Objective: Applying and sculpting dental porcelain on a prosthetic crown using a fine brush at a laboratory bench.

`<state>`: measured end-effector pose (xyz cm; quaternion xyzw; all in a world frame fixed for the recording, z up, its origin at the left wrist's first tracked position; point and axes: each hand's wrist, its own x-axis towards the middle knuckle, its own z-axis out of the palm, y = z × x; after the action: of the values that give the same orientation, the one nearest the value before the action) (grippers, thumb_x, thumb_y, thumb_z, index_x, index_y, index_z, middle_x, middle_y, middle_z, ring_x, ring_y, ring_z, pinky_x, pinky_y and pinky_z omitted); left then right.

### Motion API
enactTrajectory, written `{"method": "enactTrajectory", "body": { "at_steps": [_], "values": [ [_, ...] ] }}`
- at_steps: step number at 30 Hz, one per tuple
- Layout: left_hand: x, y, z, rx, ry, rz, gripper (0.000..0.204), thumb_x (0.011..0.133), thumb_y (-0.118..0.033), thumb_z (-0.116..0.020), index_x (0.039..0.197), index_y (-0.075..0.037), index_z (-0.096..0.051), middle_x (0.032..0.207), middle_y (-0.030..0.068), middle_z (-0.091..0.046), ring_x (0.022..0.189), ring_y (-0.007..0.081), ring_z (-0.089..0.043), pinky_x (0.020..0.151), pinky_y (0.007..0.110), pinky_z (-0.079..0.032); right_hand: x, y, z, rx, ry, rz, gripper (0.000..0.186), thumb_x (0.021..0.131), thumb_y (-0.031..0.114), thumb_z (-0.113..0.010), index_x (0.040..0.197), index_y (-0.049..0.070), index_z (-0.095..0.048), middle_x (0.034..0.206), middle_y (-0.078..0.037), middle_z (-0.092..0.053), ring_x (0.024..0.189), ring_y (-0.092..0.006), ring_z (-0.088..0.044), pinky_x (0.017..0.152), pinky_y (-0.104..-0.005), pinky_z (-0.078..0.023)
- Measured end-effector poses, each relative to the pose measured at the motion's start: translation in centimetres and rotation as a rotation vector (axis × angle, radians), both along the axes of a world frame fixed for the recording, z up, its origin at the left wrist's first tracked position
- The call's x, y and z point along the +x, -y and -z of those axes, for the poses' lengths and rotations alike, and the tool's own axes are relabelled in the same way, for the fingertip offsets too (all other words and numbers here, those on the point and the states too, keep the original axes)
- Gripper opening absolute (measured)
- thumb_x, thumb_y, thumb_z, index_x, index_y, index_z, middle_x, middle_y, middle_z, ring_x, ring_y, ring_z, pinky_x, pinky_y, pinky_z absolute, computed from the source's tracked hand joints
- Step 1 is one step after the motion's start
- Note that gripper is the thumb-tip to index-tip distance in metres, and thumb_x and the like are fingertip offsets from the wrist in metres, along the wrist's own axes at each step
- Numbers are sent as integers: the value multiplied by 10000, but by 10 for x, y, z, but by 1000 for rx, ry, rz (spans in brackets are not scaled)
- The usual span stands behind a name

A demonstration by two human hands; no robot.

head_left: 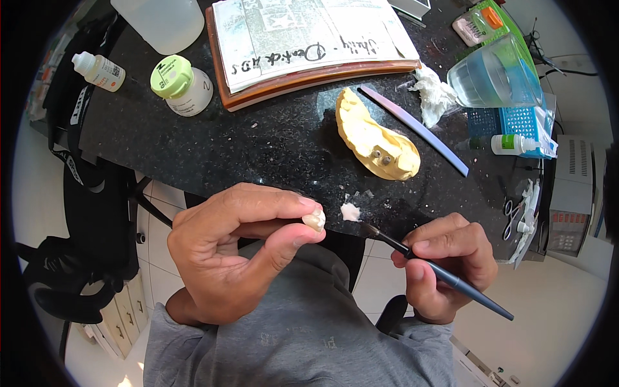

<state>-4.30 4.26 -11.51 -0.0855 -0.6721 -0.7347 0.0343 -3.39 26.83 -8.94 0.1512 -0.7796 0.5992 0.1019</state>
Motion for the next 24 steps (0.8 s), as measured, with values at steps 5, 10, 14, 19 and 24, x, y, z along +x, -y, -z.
{"method": "enactTrajectory", "body": {
  "at_steps": [5,10,14,19,24],
  "values": [
    [0,0,0,-7,0,-4,219,876,-64,-725,1011,75,-624,954,207,-666,843,228,-719,707,306,-650,-4,1,-3,102,-15,-13,225,649,-75,-775,834,-39,-654,731,-153,-693,640,-183,-694,524,-233,-523],
    [0,0,-1,-11,-14,-1,210,876,-57,-722,1011,73,-626,959,205,-662,846,226,-718,709,304,-650,-5,2,-5,146,-23,-15,225,647,-72,-781,834,-39,-660,726,-144,-694,635,-181,-695,519,-239,-526],
    [0,0,0,-11,-10,2,205,877,-54,-720,1010,73,-629,962,202,-660,852,225,-716,712,306,-651,-6,2,-5,166,-46,-29,225,646,-71,-781,835,-40,-662,725,-142,-694,632,-180,-695,519,-239,-527],
    [0,1,0,-23,-16,11,191,881,-38,-709,1011,80,-633,962,205,-659,856,226,-715,714,307,-651,-7,1,-7,188,-31,-38,220,654,-69,-779,838,-39,-662,730,-147,-696,635,-186,-697,524,-243,-528],
    [0,1,-1,-21,-23,17,182,881,-16,-701,1015,90,-638,966,206,-660,855,227,-715,725,306,-649,-3,-3,-3,129,-55,-66,259,666,-51,-802,888,-47,-668,757,-160,-700,667,-202,-707,565,-257,-547]
  ]
}}
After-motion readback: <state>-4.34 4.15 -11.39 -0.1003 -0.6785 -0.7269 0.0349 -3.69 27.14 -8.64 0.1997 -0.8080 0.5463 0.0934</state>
